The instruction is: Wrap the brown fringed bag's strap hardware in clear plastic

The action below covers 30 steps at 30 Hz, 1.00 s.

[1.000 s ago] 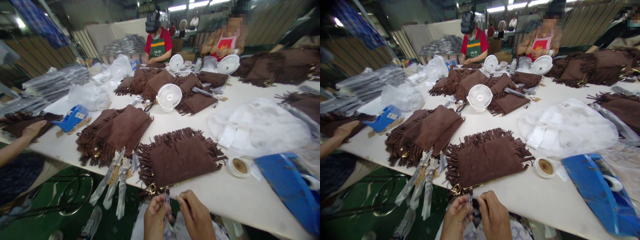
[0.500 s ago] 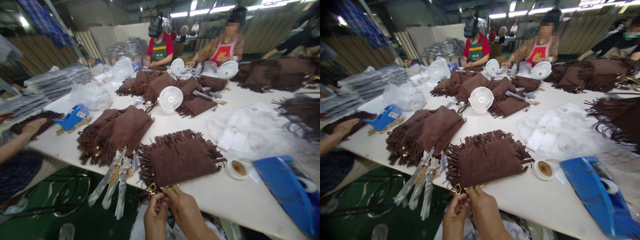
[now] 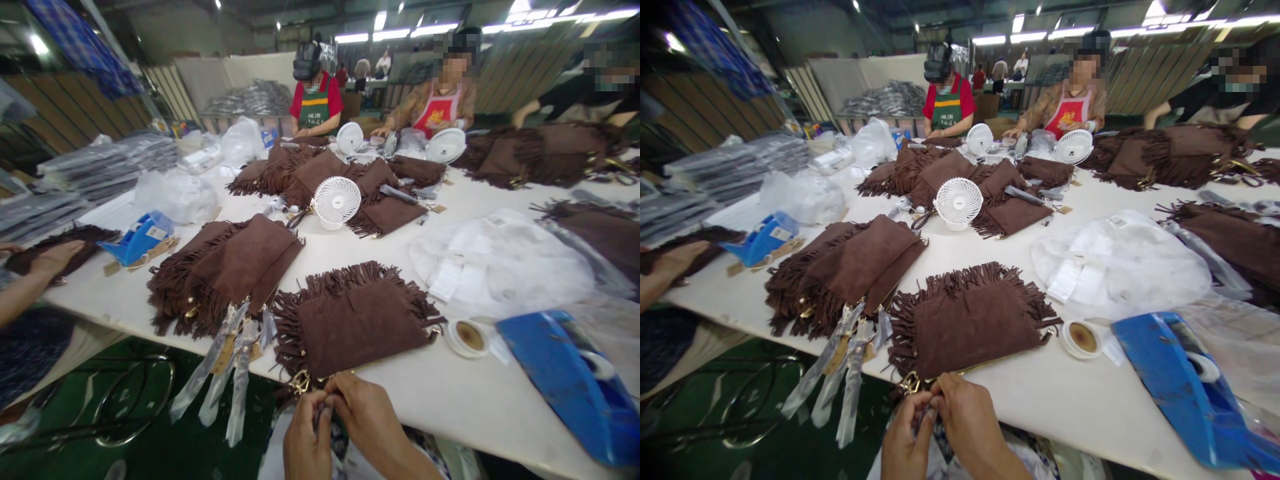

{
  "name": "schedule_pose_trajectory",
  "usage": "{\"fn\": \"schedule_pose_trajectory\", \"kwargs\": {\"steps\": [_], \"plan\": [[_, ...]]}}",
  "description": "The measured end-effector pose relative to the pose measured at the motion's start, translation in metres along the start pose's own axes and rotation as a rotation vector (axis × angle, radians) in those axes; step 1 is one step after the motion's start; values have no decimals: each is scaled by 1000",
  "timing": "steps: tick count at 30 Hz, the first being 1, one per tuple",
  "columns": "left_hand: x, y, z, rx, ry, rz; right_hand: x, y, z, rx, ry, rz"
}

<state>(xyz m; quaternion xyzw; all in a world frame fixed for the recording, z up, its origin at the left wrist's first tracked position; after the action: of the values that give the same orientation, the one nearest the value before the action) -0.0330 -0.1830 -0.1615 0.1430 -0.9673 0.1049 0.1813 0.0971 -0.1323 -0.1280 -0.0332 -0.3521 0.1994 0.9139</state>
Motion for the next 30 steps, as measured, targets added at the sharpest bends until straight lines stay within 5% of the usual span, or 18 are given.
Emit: {"fn": "schedule_pose_trajectory", "kwargs": {"steps": [11, 20, 30], "plan": [[-7, 8, 8, 291, -371, -3, -1, -1, -3, 183, -45, -2], [-7, 10, 3, 596, -701, 148, -10, -1, -18, 199, 398, -84], [-6, 10, -2, 818, -841, 170, -35, -8, -44, -204, 1065, -79]]}}
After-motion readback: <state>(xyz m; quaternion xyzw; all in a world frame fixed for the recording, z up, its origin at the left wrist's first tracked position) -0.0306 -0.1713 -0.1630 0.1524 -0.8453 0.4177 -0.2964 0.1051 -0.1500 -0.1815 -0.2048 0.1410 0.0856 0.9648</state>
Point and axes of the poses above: each hand's wrist, its own y-axis towards the middle knuckle, its own x-axis out of the back of the hand, z = x × y, the point moved 2 cm from there along y, towards the middle knuckle
